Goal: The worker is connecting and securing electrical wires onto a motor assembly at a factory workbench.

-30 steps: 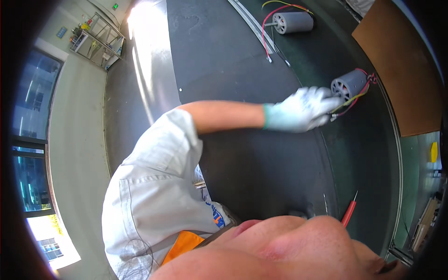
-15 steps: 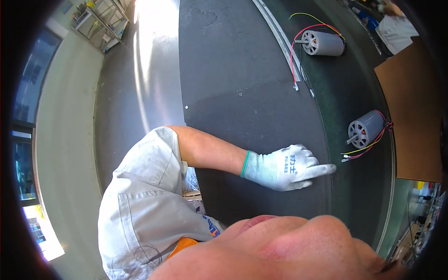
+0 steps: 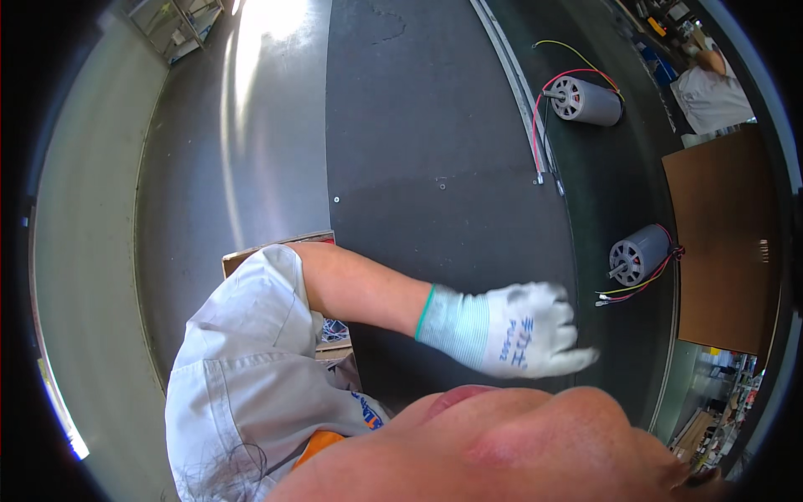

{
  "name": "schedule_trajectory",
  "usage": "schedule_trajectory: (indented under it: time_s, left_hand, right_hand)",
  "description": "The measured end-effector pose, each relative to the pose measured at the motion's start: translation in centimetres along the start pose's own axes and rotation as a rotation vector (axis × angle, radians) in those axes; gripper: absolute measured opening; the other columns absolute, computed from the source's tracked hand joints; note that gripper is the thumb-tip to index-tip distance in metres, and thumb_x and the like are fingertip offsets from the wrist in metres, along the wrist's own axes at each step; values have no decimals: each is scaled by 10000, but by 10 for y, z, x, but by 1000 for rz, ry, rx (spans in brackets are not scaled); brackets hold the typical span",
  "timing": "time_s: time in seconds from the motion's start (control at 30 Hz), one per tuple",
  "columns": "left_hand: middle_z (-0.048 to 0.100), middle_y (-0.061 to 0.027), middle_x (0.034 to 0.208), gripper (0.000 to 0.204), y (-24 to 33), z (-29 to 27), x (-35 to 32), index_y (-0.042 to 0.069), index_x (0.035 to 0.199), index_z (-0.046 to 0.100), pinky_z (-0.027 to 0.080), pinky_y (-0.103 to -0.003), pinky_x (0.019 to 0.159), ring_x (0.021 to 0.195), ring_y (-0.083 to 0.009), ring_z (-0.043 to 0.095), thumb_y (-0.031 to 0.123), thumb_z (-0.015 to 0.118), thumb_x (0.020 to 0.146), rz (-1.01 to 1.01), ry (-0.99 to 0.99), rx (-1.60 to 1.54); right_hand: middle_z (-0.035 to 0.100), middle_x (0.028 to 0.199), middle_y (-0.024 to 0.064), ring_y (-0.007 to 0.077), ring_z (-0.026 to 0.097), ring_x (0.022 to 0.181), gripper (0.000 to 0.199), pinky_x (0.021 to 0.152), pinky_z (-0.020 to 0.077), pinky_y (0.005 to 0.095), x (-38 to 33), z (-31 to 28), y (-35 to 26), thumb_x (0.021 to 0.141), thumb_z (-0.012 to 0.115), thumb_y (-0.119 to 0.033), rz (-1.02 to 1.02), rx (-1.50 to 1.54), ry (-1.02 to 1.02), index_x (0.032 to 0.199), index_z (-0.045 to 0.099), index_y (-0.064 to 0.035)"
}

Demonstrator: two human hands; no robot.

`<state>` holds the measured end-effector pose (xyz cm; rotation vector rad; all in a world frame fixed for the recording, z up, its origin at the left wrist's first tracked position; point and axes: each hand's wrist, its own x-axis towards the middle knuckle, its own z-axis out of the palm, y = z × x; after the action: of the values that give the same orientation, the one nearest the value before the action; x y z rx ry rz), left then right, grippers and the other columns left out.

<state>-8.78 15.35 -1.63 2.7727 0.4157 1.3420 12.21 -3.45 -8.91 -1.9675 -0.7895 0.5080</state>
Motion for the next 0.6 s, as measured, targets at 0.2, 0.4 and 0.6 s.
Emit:
schedule_trajectory:
  time_s: [0.2, 0.4, 0.6]
  left_hand:
    - [578, -2, 735, 414, 23, 16, -11, 50, 1202, 606, 471, -358, 646, 699, -188, 605, 236, 581, 833, 97, -281, -65]
    - [613, -6, 783, 390, 33, 27, -19, 64, 1218, 614, 476, -380, 756, 769, -191, 629, 229, 575, 867, 101, -417, -161]
    - [631, -13, 808, 371, 46, 28, -18, 61, 1222, 613, 477, -384, 747, 777, -198, 646, 220, 562, 891, 142, -586, -118]
  right_hand:
    - [678, 842, 49, 65, 509, 595, 408, 498, 365, 193, 8, 3, 0, 1024, 522, -204, -8, 11, 10, 1392, 555, -30]
    - [677, 842, 46, 61, 502, 593, 408, 495, 357, 192, 1, -3, 1, 1024, 521, -202, 15, -1, 19, 1393, 554, -32]
    - [675, 841, 43, 57, 496, 591, 407, 492, 350, 191, -3, -5, 7, 1025, 519, -200, 16, 13, 30, 1394, 554, -33]
